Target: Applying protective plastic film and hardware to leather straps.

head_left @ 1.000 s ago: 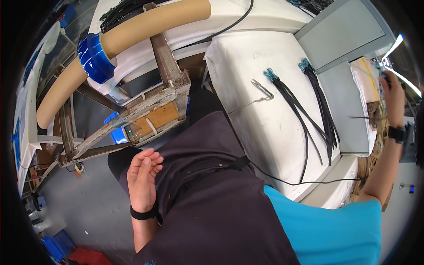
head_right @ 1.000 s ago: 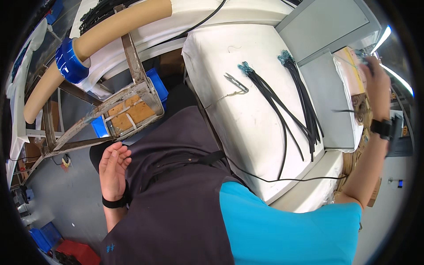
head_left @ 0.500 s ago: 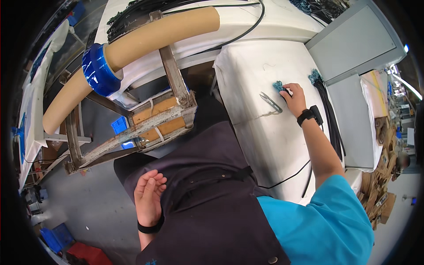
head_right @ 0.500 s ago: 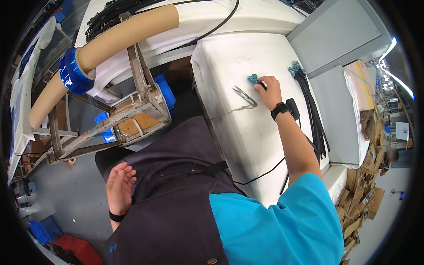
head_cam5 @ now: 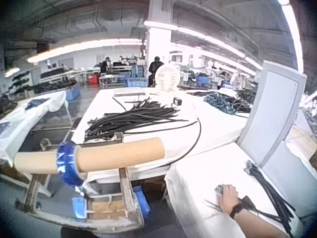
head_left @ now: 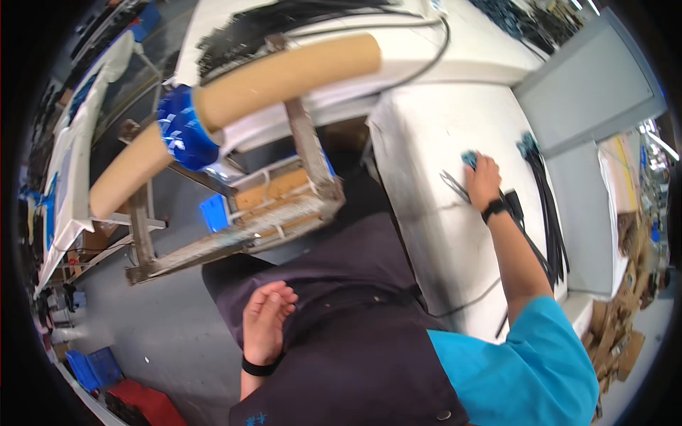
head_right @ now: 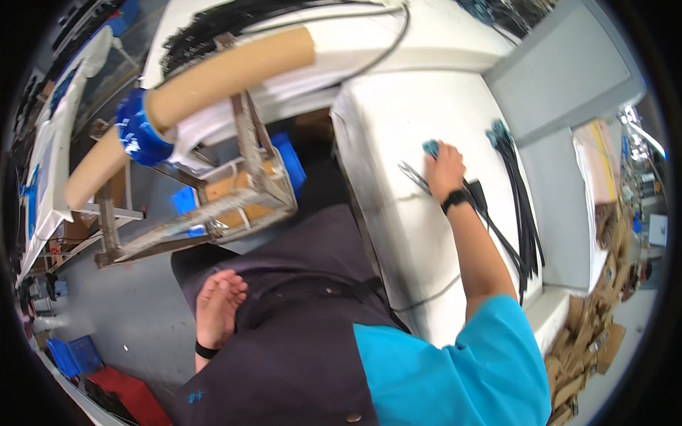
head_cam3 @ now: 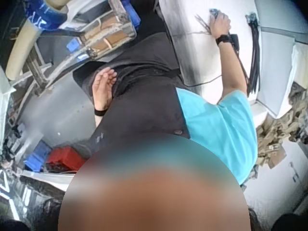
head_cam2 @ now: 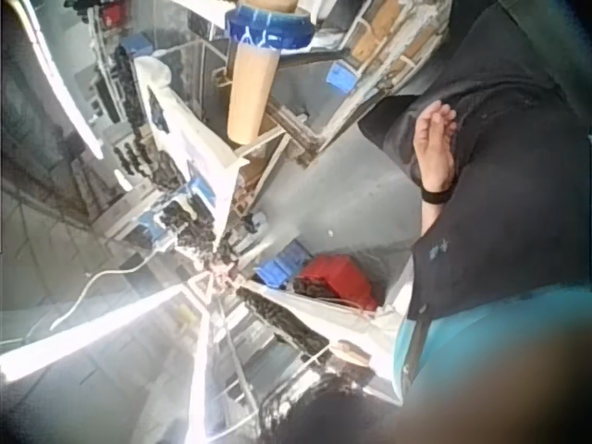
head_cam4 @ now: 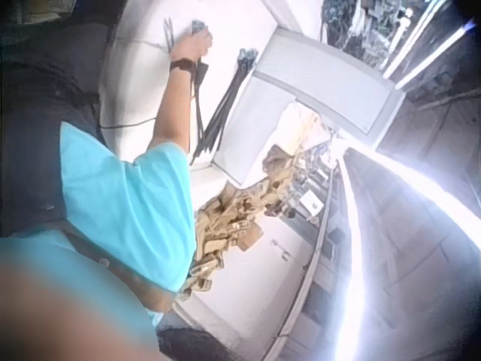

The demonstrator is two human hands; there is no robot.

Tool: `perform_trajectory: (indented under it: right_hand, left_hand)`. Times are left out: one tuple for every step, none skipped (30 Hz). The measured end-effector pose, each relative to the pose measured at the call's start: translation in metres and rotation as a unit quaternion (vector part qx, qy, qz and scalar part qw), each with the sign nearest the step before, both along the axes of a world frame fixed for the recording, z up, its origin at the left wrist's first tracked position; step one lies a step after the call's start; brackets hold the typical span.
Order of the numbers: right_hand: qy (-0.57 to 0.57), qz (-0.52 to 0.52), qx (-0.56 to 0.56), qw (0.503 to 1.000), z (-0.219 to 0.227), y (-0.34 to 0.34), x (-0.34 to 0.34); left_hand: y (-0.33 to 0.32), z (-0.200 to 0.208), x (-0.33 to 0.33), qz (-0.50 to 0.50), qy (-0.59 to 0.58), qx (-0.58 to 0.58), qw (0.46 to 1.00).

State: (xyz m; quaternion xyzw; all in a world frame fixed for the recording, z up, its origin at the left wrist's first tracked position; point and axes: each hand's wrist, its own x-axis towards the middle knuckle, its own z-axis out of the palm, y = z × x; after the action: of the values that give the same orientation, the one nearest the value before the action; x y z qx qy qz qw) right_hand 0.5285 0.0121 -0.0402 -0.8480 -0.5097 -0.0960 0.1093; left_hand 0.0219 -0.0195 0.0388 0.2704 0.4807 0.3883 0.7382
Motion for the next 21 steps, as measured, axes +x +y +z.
perform_trajectory:
  right_hand:
    - [-0.001, -0.011, -0.015, 1.000, -0.003, -0.002, 0.004]
    - [0.007, -0.019, -0.030, 0.999, -0.003, -0.002, 0.002]
    - [0.011, -0.009, -0.026, 1.000, -0.004, -0.005, 0.005]
    - [0.033, 0.011, -0.029, 0.999, -0.002, -0.009, 0.010]
    - [0.040, 0.025, -0.014, 0.999, 0.001, -0.011, 0.011]
    - [0.026, 0.031, 0.006, 0.999, 0.004, -0.011, 0.015]
    - [0.048, 0.039, 0.041, 0.997, 0.019, -0.004, 0.006]
    - [0.089, 0.076, 0.084, 0.990, 0.032, 0.011, 0.002]
    - [0.125, 0.104, 0.123, 0.979, 0.050, 0.017, 0.001]
    - [0.244, 0.087, 0.150, 0.954, 0.074, 0.031, -0.017]
    - [0.301, 0.122, 0.172, 0.930, 0.093, 0.044, -0.029]
    - [0.354, 0.156, 0.152, 0.910, 0.110, 0.060, -0.043]
    - [0.405, 0.190, 0.129, 0.885, 0.124, 0.077, -0.055]
    - [0.405, 0.194, 0.130, 0.884, 0.134, 0.094, -0.065]
    - [0.394, 0.244, 0.092, 0.881, 0.141, 0.114, -0.073]
    - [0.378, 0.289, 0.055, 0.878, 0.149, 0.132, -0.079]
    - [0.377, 0.293, 0.056, 0.877, 0.155, 0.152, -0.084]
    - [0.343, 0.328, 0.046, 0.879, 0.160, 0.175, -0.091]
    - [0.306, 0.359, 0.036, 0.881, 0.166, 0.194, -0.094]
    - [0.318, 0.383, 0.047, 0.866, 0.163, 0.217, -0.095]
    - [0.329, 0.408, 0.058, 0.850, 0.158, 0.238, -0.097]
  left_hand:
    - [0.001, -0.002, 0.001, -0.017, 0.004, 0.011, 1.000]
    - [0.003, -0.006, 0.001, -0.014, 0.003, -0.002, 1.000]
    - [0.002, -0.007, 0.000, -0.013, 0.002, -0.017, 1.000]
    - [0.000, -0.008, -0.002, -0.012, -0.004, -0.022, 1.000]
    - [0.000, -0.008, -0.003, -0.011, -0.009, -0.026, 1.000]
    - [-0.001, -0.009, -0.005, -0.011, -0.006, -0.030, 0.999]
    - [-0.002, -0.009, -0.007, 0.001, -0.005, -0.020, 1.000]
    - [-0.001, -0.010, -0.008, 0.000, -0.002, -0.030, 1.000]
    - [0.000, -0.012, -0.008, -0.011, -0.001, -0.043, 0.999]
    - [0.002, -0.012, -0.008, -0.010, 0.000, -0.045, 0.999]
    - [0.004, -0.013, -0.009, -0.007, 0.000, -0.042, 0.999]
    - [0.006, -0.014, -0.009, -0.011, -0.002, -0.044, 0.999]
    - [0.010, -0.015, -0.009, -0.014, -0.003, -0.047, 0.999]
    - [0.013, -0.015, -0.008, -0.012, -0.005, -0.048, 0.999]
    - [0.015, -0.014, -0.008, -0.005, -0.003, -0.046, 0.999]
    - [0.018, -0.015, -0.007, -0.007, -0.004, -0.044, 0.999]
    - [0.021, -0.016, -0.007, -0.009, -0.004, -0.042, 0.999]
    - [0.023, -0.016, -0.009, -0.002, -0.005, -0.046, 0.999]
    - [0.025, -0.018, -0.010, 0.000, -0.004, -0.043, 0.999]
    - [0.026, -0.020, -0.012, 0.005, 0.001, -0.053, 0.999]
    - [0.027, -0.022, -0.013, 0.010, 0.005, -0.063, 0.998]
